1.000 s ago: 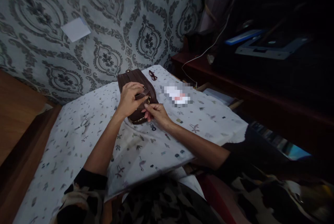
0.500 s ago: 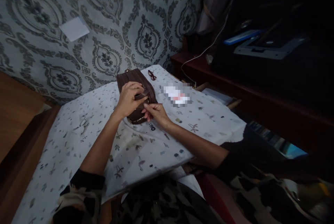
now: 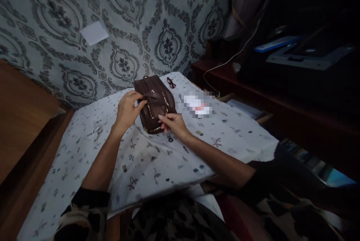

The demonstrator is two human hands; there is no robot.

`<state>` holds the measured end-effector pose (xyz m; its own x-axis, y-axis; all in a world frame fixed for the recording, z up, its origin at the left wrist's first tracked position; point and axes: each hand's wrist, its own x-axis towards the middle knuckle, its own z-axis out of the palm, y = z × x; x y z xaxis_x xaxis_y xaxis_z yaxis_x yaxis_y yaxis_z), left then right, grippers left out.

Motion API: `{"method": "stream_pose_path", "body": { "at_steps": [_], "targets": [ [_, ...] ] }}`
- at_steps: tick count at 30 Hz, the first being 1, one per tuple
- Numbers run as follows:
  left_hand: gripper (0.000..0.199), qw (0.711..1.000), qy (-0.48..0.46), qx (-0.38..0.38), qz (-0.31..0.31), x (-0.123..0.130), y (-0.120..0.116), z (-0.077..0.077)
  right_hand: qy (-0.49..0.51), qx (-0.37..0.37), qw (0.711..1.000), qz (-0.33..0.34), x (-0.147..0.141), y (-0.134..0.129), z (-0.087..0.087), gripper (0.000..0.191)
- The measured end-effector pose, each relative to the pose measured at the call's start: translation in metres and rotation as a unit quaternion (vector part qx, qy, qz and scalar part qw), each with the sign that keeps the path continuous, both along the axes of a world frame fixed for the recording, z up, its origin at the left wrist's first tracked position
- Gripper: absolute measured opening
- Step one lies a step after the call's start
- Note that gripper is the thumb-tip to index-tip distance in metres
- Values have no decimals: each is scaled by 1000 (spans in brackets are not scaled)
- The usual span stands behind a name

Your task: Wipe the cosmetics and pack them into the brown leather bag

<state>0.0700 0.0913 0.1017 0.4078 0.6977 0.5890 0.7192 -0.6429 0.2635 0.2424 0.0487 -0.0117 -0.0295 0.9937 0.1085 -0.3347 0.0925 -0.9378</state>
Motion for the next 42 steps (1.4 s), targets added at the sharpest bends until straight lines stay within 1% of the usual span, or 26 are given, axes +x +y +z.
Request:
{"method": "stream_pose_path", "body": {
  "at_steps": [4,8,11,14,17,20,23,26,33,37,42],
  "targets": [
    [12,1000,-26,10,-3,4,-1,-6,-5,0,1000,-6,-1,-3,2,56],
    [9,999,-31,17,-2,6,-2,-8,-38,-14,999,-18,-7,-8,1,58],
    [9,999,-37,17,-1,6,-2,-9,-58,-46,997,-6,-14,-10,2,58],
    [10,999,-43,9,-4,5,0,-11,-44,-96,994,10,-20,-10,7,53],
    [10,997,-68,-14,-18,4,4,-12,-32,-134,990,11,-22,-9,14,48],
    [13,992,-109,-48,-31,3,9,-14,-43,-150,988,3,-22,-9,19,45],
    [16,986,-143,-73,-39,2,13,-17,-48,-150,987,-17,-24,-10,20,46],
    [16,982,-166,-79,-38,3,14,-21,-42,-137,989,-29,-25,-11,17,49],
    [15,976,-210,-44,-27,8,12,-30,-46,-104,993,-36,-28,-11,7,61],
    [17,982,-187,-21,-26,9,10,-29,-39,-99,993,-50,-31,-11,5,62],
    [20,992,-122,16,-14,9,6,-24,-27,-91,993,-68,-36,-13,4,63]
  ]
}}
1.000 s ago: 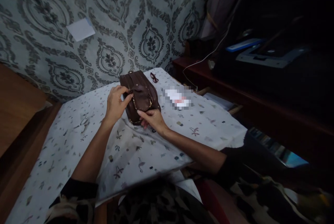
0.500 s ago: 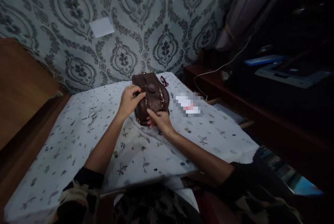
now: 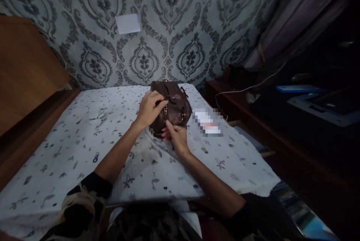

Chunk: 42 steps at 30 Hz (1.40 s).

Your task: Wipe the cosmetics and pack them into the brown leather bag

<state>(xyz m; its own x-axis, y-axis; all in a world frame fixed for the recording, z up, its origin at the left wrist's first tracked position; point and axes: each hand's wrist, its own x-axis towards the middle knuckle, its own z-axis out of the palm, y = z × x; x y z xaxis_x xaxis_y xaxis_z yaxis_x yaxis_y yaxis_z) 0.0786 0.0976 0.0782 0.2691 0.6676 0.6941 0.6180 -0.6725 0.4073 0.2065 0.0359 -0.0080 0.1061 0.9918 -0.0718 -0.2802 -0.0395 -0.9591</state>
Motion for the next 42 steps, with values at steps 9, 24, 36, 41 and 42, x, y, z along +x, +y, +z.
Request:
{"method": "stream_pose_path", "body": {
  "at_steps": [9,24,36,41,42],
  "targets": [
    [26,1000,13,-7,3,0,-6,5,-31,15,999,-18,-2,0,1,63],
    [27,999,13,-34,0,-1,-6,7,-237,137,961,-44,10,-23,7,55],
    [31,999,19,-31,-6,-2,-5,7,-455,413,758,-218,15,16,15,13],
    [31,999,22,-29,-4,-2,-5,7,-471,411,750,-218,15,18,11,12],
    [31,999,24,-29,-3,-2,-5,7,-474,406,750,-219,14,19,11,13]
  ]
}}
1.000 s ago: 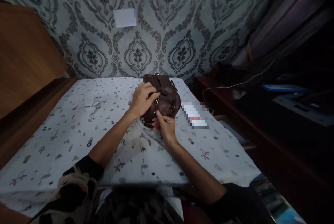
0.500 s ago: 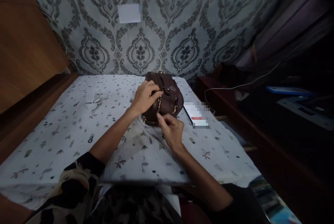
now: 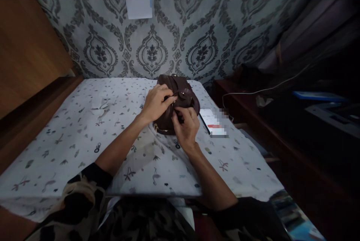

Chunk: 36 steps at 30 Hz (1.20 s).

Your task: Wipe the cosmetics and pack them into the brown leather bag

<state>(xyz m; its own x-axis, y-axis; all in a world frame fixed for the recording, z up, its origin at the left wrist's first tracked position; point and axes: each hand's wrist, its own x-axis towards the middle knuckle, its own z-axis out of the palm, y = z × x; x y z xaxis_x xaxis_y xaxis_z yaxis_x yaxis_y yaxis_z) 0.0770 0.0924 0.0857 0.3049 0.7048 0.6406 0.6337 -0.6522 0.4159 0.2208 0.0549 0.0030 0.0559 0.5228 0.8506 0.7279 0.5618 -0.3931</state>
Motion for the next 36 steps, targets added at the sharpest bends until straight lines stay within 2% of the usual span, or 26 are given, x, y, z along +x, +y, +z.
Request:
{"method": "stream_pose_path", "body": {
  "at_steps": [6,10,16,24,36],
  "targets": [
    [29,1000,14,-6,2,0,-2,2,-9,-27,999,-14,-3,4,-1,17],
    [28,1000,24,3,0,0,-3,2,-9,-22,1000,-11,-4,4,-2,17],
    [32,1000,6,2,-14,-1,-2,0,-29,6,999,-22,-4,2,-6,32],
    [27,999,-9,-6,-30,0,-7,-1,-45,12,998,-38,-3,2,-12,33],
    [23,999,-29,-24,-35,-2,-9,-6,-25,5,1000,4,5,-10,-17,34]
  ]
}}
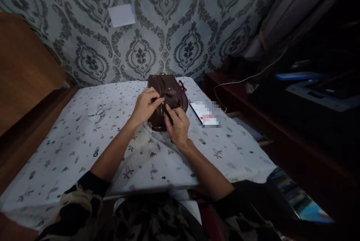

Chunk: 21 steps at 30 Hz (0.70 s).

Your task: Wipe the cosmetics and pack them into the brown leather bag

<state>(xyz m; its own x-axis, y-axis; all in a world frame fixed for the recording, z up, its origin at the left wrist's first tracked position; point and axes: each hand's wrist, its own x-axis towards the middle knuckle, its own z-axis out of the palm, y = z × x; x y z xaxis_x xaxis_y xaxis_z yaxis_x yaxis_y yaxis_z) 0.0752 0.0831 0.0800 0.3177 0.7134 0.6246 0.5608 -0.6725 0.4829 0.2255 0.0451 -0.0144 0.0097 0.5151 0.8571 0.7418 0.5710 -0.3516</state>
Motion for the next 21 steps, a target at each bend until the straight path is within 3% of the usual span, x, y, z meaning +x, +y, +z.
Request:
{"method": "stream_pose_path", "body": {
  "at_steps": [21],
  "targets": [
    [22,999,35,13,-2,-2,-5,-3,9,2,1000,15,0,-2,-2,34]
  ]
}}
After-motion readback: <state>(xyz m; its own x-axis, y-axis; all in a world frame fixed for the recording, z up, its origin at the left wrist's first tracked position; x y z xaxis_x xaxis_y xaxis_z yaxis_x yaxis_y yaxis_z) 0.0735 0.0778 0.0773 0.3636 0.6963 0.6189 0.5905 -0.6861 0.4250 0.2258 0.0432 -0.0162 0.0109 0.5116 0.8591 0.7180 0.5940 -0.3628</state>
